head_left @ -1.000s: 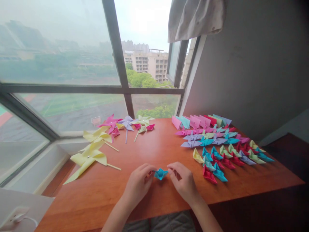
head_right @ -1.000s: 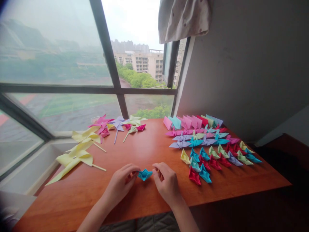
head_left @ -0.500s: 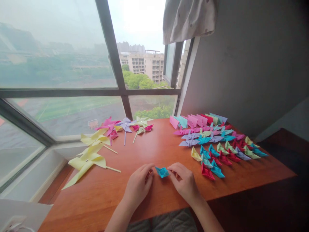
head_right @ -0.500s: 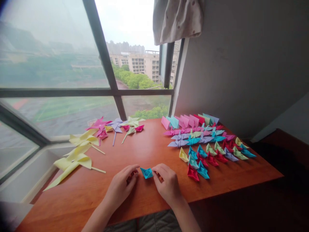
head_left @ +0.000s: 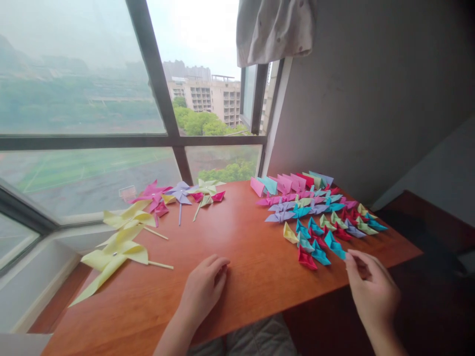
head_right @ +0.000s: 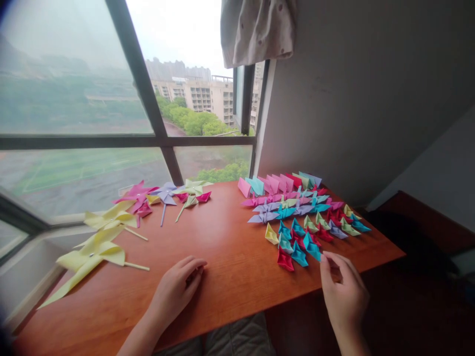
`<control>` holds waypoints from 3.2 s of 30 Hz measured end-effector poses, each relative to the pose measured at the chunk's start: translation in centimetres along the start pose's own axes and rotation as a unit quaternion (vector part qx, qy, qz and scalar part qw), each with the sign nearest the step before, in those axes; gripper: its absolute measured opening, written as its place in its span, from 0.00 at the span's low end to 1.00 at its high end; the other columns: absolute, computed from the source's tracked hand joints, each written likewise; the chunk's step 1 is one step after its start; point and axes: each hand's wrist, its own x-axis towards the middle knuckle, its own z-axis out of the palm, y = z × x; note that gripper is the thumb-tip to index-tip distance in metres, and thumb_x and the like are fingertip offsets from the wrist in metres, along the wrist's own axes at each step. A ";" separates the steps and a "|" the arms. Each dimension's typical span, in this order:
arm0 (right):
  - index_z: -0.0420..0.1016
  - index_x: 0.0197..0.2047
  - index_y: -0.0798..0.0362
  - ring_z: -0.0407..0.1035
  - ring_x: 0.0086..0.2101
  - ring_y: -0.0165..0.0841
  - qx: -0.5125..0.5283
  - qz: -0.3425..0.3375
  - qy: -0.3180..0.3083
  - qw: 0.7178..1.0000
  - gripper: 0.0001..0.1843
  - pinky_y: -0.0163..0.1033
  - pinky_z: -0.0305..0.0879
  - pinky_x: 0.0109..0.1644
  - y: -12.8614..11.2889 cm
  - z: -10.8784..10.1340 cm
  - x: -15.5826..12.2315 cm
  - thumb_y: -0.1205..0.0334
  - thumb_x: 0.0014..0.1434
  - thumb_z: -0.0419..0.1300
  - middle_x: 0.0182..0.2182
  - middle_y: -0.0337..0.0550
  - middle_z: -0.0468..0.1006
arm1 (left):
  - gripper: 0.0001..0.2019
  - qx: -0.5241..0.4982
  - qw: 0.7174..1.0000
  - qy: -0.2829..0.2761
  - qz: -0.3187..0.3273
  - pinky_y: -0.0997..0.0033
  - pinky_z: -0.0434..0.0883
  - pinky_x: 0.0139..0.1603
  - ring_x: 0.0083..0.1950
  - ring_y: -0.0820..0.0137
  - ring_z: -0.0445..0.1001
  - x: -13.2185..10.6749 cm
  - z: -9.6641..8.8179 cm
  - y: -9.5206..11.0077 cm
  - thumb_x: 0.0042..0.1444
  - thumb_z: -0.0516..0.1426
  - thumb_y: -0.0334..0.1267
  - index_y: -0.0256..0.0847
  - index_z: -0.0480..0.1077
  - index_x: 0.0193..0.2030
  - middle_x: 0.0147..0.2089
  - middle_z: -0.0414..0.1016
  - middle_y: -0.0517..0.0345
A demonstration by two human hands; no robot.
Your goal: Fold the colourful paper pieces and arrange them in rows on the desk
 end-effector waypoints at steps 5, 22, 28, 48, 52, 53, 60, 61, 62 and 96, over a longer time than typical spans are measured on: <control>0.78 0.39 0.56 0.74 0.31 0.36 -0.045 -0.023 -0.026 0.998 0.23 0.39 0.69 0.38 3.8 0.6 -0.6 0.44 0.63 0.54 0.37 0.51 0.81 | 0.10 0.002 1.000 0.000 -0.001 0.70 0.71 0.40 0.40 0.66 0.76 0.0 0.0 0.0 0.63 0.50 0.32 0.44 0.73 0.44 0.40 0.77 0.54; 0.77 0.43 0.57 0.74 0.28 0.34 -0.015 -0.006 -0.067 0.998 0.24 0.38 0.70 0.35 4.9 2.0 -1.8 0.43 0.63 0.54 0.36 0.50 0.79 | 0.10 0.002 1.000 -0.007 -0.004 0.70 0.70 0.40 0.40 0.66 0.76 0.1 -0.3 0.2 0.64 0.50 0.33 0.45 0.72 0.43 0.39 0.76 0.54; 0.77 0.45 0.57 0.72 0.28 0.34 -0.001 -0.001 -0.065 0.998 0.25 0.39 0.71 0.35 4.5 2.0 -1.8 0.43 0.62 0.55 0.36 0.51 0.78 | 0.10 0.001 1.000 0.006 0.001 0.71 0.71 0.39 0.39 0.66 0.76 0.1 -0.3 0.2 0.63 0.51 0.33 0.45 0.73 0.43 0.39 0.76 0.55; 0.81 0.40 0.56 0.76 0.31 0.37 -0.048 0.007 -0.078 0.996 0.24 0.38 0.70 0.36 4.0 1.7 -3.8 0.44 0.63 0.54 0.36 0.51 0.83 | 0.10 0.009 1.000 0.001 0.001 0.71 0.71 0.39 0.39 0.66 0.76 0.2 -0.3 0.3 0.63 0.50 0.34 0.45 0.73 0.42 0.39 0.77 0.55; 0.81 0.40 0.56 0.77 0.31 0.37 -0.062 0.011 -0.065 0.996 0.25 0.37 0.69 0.35 4.7 1.6 -3.4 0.44 0.62 0.54 0.36 0.49 0.83 | 0.10 0.005 1.000 -0.001 0.001 0.70 0.71 0.40 0.40 0.66 0.76 0.2 -0.3 0.3 0.64 0.50 0.34 0.45 0.73 0.42 0.39 0.76 0.55; 0.81 0.40 0.56 0.77 0.31 0.37 -0.065 0.013 -0.062 0.996 0.25 0.37 0.69 0.35 4.7 1.6 -3.4 0.43 0.62 0.54 0.35 0.49 0.83 | 0.10 0.004 1.000 0.000 0.000 0.70 0.71 0.40 0.40 0.65 0.76 0.2 -0.3 0.3 0.64 0.50 0.34 0.45 0.73 0.43 0.39 0.76 0.54; 0.81 0.41 0.56 0.77 0.32 0.37 -0.043 -0.008 -0.052 0.998 0.21 0.37 0.70 0.37 2.9 0.9 -3.8 0.47 0.63 0.55 0.37 0.51 0.83 | 0.10 0.004 1.000 -0.010 -0.002 0.70 0.70 0.40 0.40 0.66 0.76 0.2 -0.3 0.1 0.64 0.50 0.34 0.44 0.72 0.43 0.39 0.76 0.55; 0.81 0.41 0.56 0.77 0.33 0.38 -0.032 -0.019 -0.052 0.998 0.20 0.37 0.70 0.38 2.4 0.8 -4.0 0.49 0.64 0.55 0.38 0.50 0.83 | 0.10 0.004 1.000 -0.013 -0.002 0.70 0.70 0.40 0.40 0.66 0.76 0.2 -0.2 0.1 0.64 0.50 0.34 0.44 0.72 0.43 0.39 0.76 0.55; 0.81 0.41 0.55 0.77 0.34 0.38 -0.019 -0.034 -0.059 0.997 0.19 0.37 0.71 0.39 2.0 0.8 -4.2 0.50 0.64 0.56 0.38 0.50 0.83 | 0.10 0.003 1.000 -0.015 -0.002 0.70 0.70 0.40 0.40 0.66 0.75 0.2 -0.2 0.1 0.65 0.50 0.34 0.44 0.72 0.44 0.40 0.76 0.55; 0.78 0.42 0.52 0.77 0.37 0.35 0.118 -0.125 -0.142 0.975 0.09 0.35 0.70 0.44 -5.8 2.6 -3.9 0.61 0.65 0.56 0.37 0.46 0.82 | 0.10 -0.032 0.999 -0.030 -0.027 0.69 0.70 0.39 0.39 0.66 0.75 0.4 -1.0 1.1 0.62 0.51 0.33 0.43 0.73 0.43 0.38 0.76 0.55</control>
